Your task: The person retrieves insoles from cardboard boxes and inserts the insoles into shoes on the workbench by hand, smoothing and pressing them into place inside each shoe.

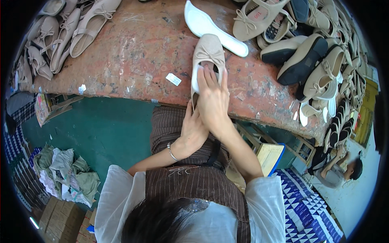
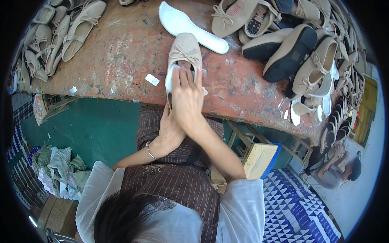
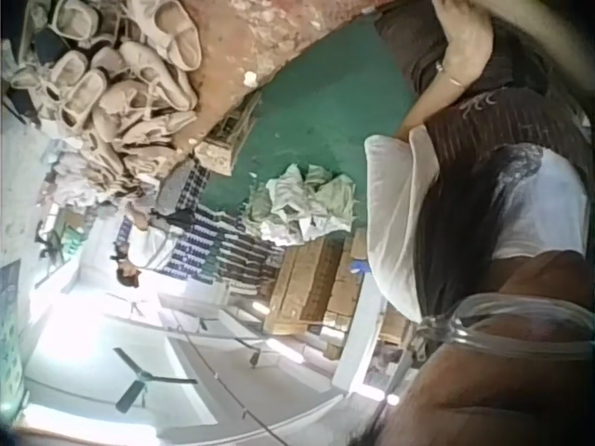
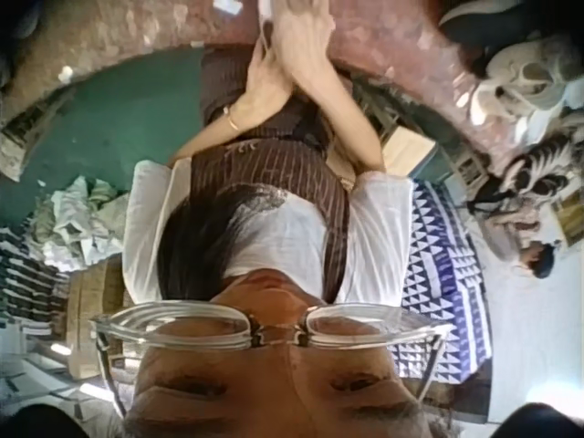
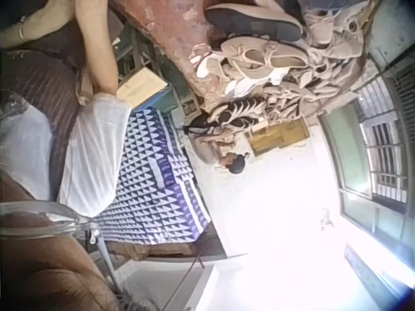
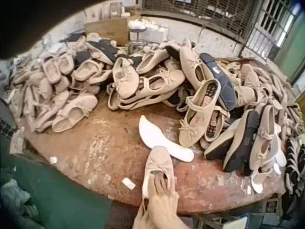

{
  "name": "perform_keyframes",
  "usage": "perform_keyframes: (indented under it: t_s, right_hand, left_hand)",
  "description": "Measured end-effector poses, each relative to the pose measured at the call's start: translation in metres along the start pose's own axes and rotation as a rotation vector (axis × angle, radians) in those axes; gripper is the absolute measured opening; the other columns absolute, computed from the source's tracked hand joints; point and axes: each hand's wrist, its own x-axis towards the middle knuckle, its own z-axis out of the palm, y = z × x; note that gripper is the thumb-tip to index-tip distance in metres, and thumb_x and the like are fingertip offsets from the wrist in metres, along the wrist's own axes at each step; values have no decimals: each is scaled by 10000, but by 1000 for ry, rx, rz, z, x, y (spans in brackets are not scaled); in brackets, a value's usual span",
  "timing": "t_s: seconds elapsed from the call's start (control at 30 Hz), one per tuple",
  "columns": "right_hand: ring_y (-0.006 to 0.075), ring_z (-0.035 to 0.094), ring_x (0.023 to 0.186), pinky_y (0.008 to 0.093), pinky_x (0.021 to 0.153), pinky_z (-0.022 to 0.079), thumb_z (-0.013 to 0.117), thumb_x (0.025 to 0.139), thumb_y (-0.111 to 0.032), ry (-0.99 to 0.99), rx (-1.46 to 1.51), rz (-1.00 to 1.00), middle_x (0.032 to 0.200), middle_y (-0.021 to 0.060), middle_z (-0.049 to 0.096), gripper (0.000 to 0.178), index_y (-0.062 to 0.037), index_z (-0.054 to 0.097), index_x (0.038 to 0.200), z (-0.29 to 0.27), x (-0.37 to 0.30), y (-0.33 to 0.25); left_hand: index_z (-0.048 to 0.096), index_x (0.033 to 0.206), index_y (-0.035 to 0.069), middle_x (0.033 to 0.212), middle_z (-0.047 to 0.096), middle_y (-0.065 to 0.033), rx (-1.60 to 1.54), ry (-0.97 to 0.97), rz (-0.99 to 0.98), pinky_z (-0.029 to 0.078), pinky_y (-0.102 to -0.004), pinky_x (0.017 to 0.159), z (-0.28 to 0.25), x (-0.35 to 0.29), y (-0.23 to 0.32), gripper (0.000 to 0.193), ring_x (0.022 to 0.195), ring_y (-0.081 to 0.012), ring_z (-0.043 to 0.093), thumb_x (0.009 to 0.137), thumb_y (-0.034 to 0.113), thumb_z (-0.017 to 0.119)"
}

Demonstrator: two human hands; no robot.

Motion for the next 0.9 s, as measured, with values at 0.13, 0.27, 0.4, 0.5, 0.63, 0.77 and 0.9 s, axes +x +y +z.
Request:
perform_keyframes:
  t_s: [0.13, 0.27, 0.4, 0.5, 0.63, 0.77, 0.9]
  right_hand:
    - [344, 545, 1284, 546, 1190, 195, 579, 792, -38, -183, -147, 33, 1352, 253, 564, 609, 97, 467, 1375, -1, -10, 0]
    - [298, 561, 1227, 537, 1183, 211, 534, 845, -69, -33, -161, 7, 1258, 185, 601, 485, 25, 520, 1321, 9, 13, 8]
    - [313, 569, 1186, 599, 1161, 200, 517, 829, -36, -191, -157, 96, 1217, 188, 603, 422, 37, 541, 1244, 13, 14, 10]
    - [361, 583, 1158, 614, 1157, 173, 537, 832, -75, -18, -383, 4, 1217, 270, 592, 449, 83, 537, 1252, 11, 9, 6]
    - [372, 599, 1075, 579, 1148, 239, 523, 834, -60, -153, -313, 55, 1032, 222, 623, 417, 93, 522, 1222, 7, 26, 8]
    - [424, 601, 1068, 589, 1155, 222, 562, 786, -25, -36, -174, 104, 1010, 275, 619, 508, 146, 478, 1257, -2, 24, 0]
    - [428, 607, 1077, 585, 1156, 222, 567, 779, -21, -73, -245, 11, 1058, 294, 619, 506, 175, 469, 1235, -5, 7, -4]
  left_hand:
    - [532, 1390, 95, 1370, 552, -119, -145, 4, -18, 207, -580, 1177, 1, 0, 0, 499, 1385, -292, 393, 925, 274, 506]
    - [568, 1335, 46, 1340, 559, -155, -74, 20, 6, 266, -597, 1141, 0, 2, -1, 482, 1359, -334, 414, 897, 246, 543]
    - [580, 1317, 33, 1337, 558, -158, -84, -48, -15, 265, -590, 1141, -1, 3, -1, 482, 1338, -339, 432, 872, 218, 570]
    - [630, 1242, 22, 1251, 593, -169, -224, 170, -7, 300, -590, 1112, -2, 3, 2, 442, 1277, -340, 474, 817, 144, 624]
    - [587, 1304, 21, 1311, 567, -177, -122, -37, -44, 264, -614, 1132, -3, 4, 1, 477, 1340, -348, 430, 848, 163, 573]
    - [631, 1243, 43, 1284, 592, -153, -126, 70, -12, 289, -570, 1120, -1, 4, 0, 406, 1293, -344, 466, 866, 185, 580]
    - [619, 1275, 65, 1314, 585, -137, -100, 12, 15, 267, -581, 1129, 2, 2, -1, 435, 1296, -339, 464, 877, 232, 564]
